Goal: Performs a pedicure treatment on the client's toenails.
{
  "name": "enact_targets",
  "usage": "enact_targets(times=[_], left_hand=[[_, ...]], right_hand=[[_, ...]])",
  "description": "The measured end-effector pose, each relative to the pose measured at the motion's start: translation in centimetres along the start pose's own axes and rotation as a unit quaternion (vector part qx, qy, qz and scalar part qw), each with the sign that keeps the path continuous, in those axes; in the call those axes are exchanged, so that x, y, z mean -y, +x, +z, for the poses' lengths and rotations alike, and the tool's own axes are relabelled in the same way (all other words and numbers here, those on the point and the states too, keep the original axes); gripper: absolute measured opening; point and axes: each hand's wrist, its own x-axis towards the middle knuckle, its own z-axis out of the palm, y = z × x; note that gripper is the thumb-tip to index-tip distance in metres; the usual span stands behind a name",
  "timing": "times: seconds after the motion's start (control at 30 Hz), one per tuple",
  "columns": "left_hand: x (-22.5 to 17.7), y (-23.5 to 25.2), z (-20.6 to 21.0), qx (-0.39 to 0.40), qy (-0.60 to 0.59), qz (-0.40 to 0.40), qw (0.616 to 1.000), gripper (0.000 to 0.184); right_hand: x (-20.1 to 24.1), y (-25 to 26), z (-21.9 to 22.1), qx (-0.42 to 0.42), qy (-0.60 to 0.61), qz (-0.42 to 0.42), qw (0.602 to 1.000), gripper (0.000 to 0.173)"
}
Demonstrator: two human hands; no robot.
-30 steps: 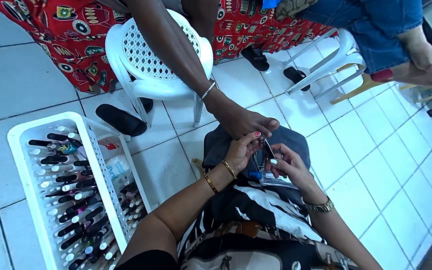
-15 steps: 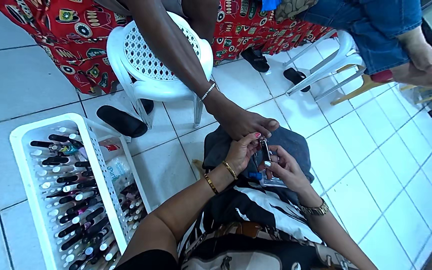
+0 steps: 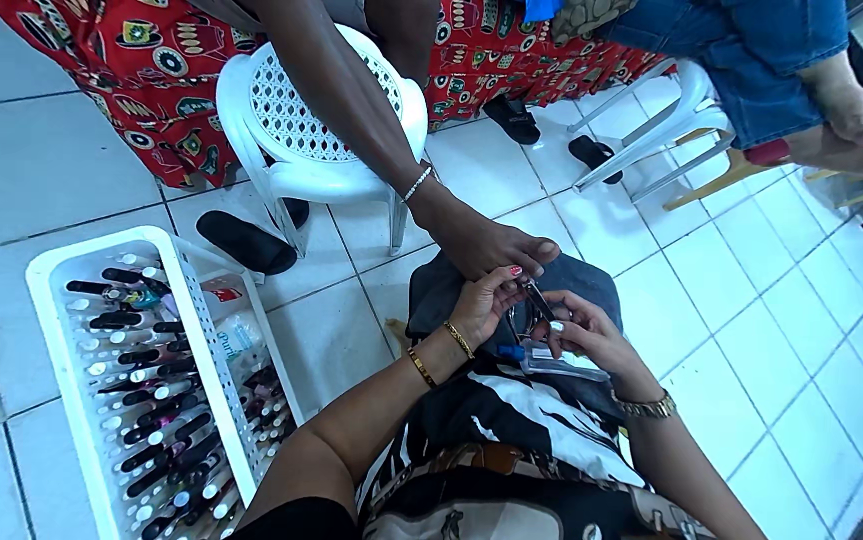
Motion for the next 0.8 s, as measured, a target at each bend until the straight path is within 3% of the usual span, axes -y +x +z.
enact_targets(times=[0.8], left_hand=[[-0.07,0.01,0.11,-0.009,-0.012,-0.004,1.000,0.017]], right_hand=[[0.60,0.30,-0.90,-0.013,0.000,0.026,1.000,0.033]])
